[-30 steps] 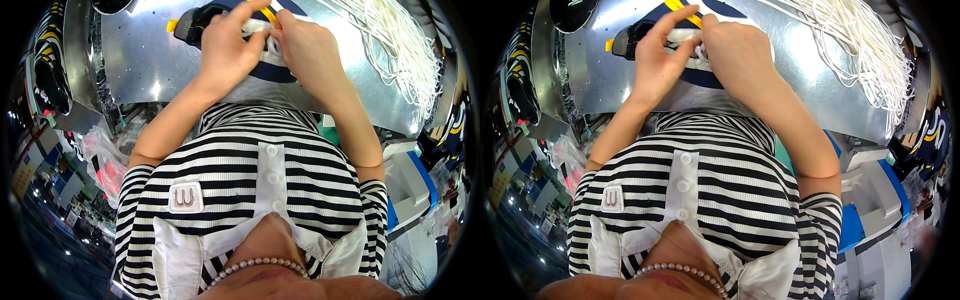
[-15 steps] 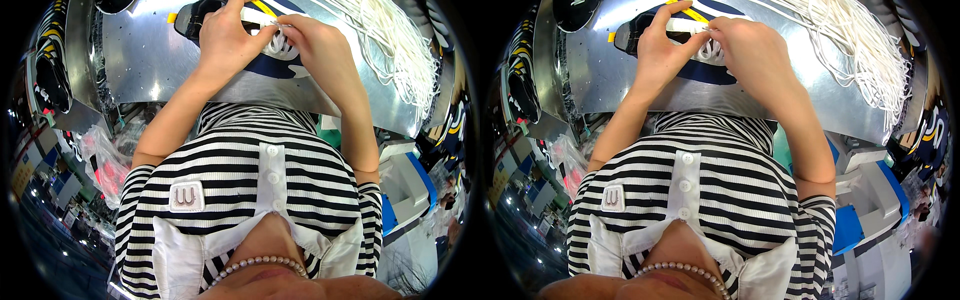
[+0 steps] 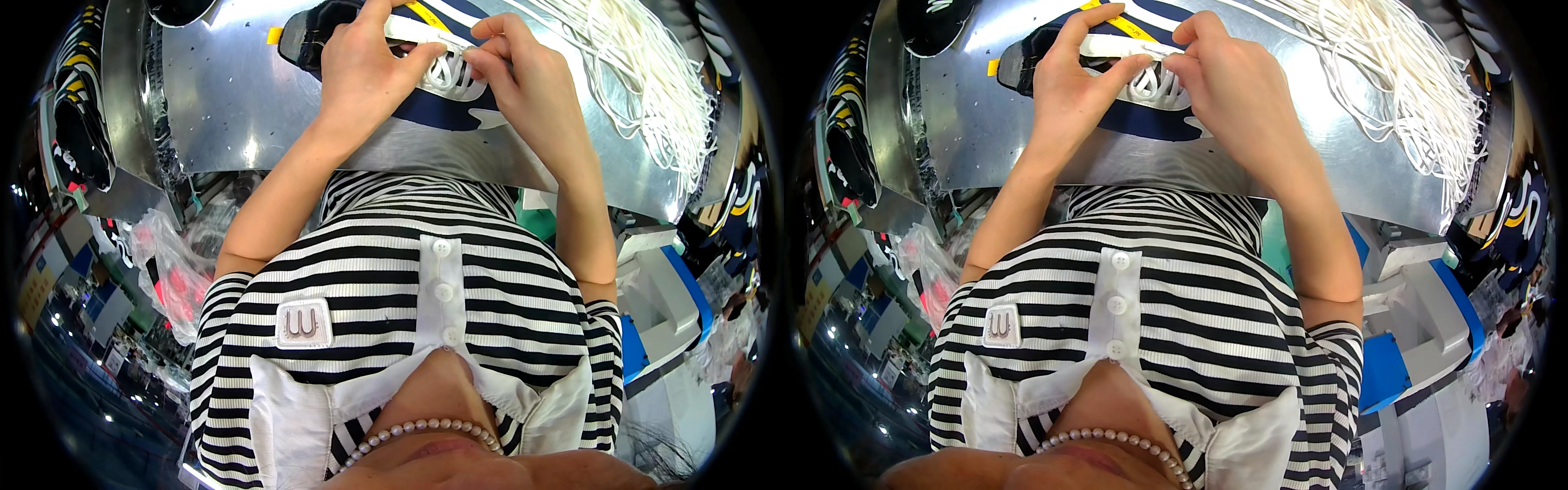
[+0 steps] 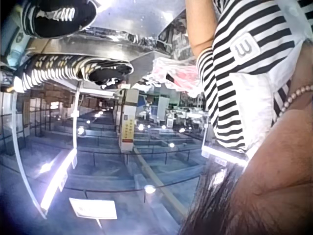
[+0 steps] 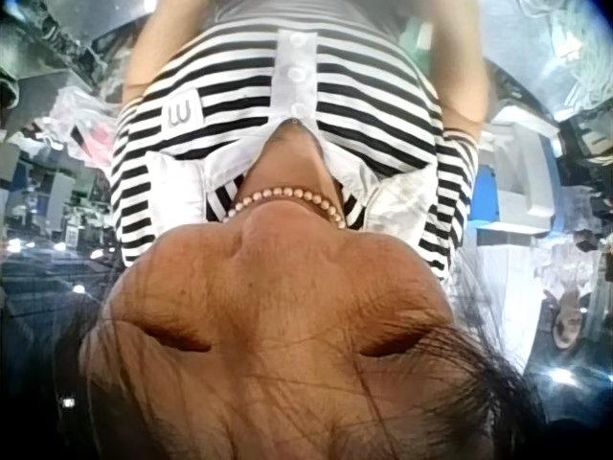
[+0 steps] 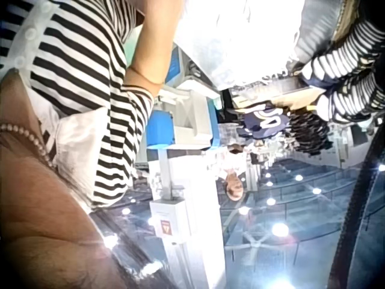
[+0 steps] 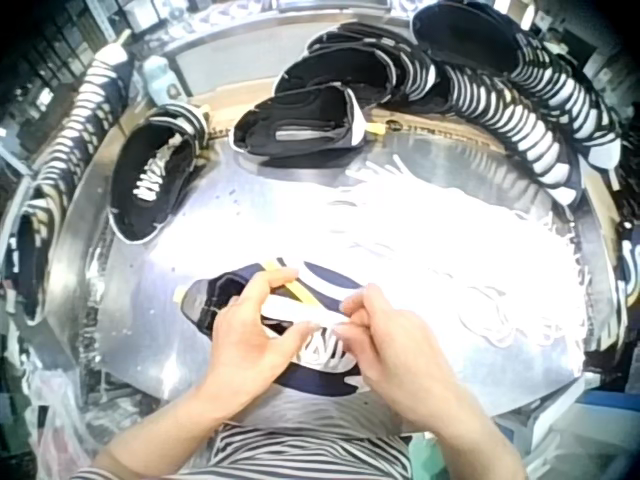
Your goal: The person laces several athletic shoes by hand. The person feeds white laces through eyelets, pulls them taut, and repeats the process for each shoe before setting them aside on the workspace.
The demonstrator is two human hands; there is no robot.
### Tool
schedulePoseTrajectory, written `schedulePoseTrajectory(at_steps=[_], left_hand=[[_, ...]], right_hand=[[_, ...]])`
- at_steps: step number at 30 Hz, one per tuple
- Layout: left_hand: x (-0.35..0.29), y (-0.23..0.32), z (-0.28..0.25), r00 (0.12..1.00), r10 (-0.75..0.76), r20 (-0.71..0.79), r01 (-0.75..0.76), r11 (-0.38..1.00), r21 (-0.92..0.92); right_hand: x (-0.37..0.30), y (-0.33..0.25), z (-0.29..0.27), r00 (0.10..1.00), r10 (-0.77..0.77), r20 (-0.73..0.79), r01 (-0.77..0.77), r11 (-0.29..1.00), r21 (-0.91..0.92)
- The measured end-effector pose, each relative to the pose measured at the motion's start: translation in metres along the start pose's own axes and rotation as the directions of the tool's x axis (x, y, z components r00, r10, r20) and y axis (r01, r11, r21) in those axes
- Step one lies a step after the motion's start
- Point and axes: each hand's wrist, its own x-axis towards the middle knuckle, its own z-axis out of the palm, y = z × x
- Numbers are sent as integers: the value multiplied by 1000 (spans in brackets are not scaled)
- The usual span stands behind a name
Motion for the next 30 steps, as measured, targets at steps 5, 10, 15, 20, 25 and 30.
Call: schedulePoseTrajectory(at_steps=[5,10,15,20,25,30], left_hand=[[1,0,0,999,38,-24,-37,999,36],[3,4,-1,1000,0,7,1,1000,-10],[-2,6,-7,991,-25,128,39,993,-109],[-3,-3,-4,980,49,192,-22,990,-141],[7,-7,-15,957,-170,236,257,874,-413],[8,5,-3,997,33,68,-24,991,-135]], right_hand=[[-1,-16,-10,992,115,44,-115,993,-13],[3,-19,-11,988,141,61,-142,990,22],[9,-21,-3,992,84,93,-81,996,-30],[18,3,39,993,-113,17,114,981,-155],[8,-11,-19,996,-43,81,60,976,-212],[8,20,17,945,295,-139,-200,861,468]])
